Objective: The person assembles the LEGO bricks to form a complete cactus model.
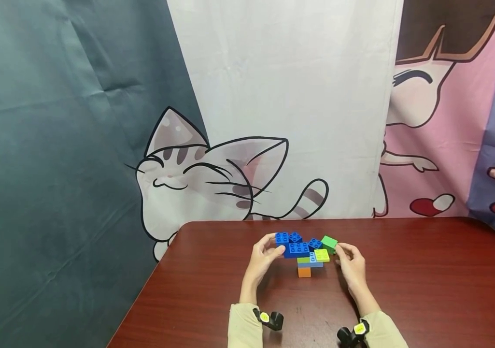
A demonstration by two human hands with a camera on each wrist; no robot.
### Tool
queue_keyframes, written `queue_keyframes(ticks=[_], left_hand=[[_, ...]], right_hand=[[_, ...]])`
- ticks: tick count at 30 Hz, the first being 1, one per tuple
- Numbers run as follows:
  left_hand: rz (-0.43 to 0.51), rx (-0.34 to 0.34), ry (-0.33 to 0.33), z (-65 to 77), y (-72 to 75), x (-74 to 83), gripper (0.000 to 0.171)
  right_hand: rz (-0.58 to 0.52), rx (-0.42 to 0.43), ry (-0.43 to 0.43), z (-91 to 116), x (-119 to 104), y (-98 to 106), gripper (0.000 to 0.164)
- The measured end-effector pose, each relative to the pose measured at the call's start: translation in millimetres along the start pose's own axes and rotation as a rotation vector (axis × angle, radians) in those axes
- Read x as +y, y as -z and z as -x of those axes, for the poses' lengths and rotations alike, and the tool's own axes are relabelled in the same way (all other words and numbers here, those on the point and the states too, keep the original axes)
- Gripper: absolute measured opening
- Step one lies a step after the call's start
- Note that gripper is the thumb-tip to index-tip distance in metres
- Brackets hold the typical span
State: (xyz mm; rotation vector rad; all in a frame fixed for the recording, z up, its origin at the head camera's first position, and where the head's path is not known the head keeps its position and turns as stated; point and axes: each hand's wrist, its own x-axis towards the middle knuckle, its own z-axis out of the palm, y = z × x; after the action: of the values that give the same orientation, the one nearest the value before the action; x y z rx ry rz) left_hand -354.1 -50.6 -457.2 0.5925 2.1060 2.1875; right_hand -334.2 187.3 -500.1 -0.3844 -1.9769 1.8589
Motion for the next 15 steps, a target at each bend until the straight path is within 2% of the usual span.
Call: queue_keyframes(ticks=[6, 15], left_hand=[[-0.008, 0.012, 0.002, 0.9, 0.9, 0.9, 0.039], [0.016, -0.005, -0.035, 0.6, -1.0, 1.0, 0.04]], right_hand=[[0.216, -0.004, 0.049, -7.3, 5.5, -1.8, 0.037], [0.273, -0.041, 0.063, -17.5, 9.9, -1.1, 0.065]])
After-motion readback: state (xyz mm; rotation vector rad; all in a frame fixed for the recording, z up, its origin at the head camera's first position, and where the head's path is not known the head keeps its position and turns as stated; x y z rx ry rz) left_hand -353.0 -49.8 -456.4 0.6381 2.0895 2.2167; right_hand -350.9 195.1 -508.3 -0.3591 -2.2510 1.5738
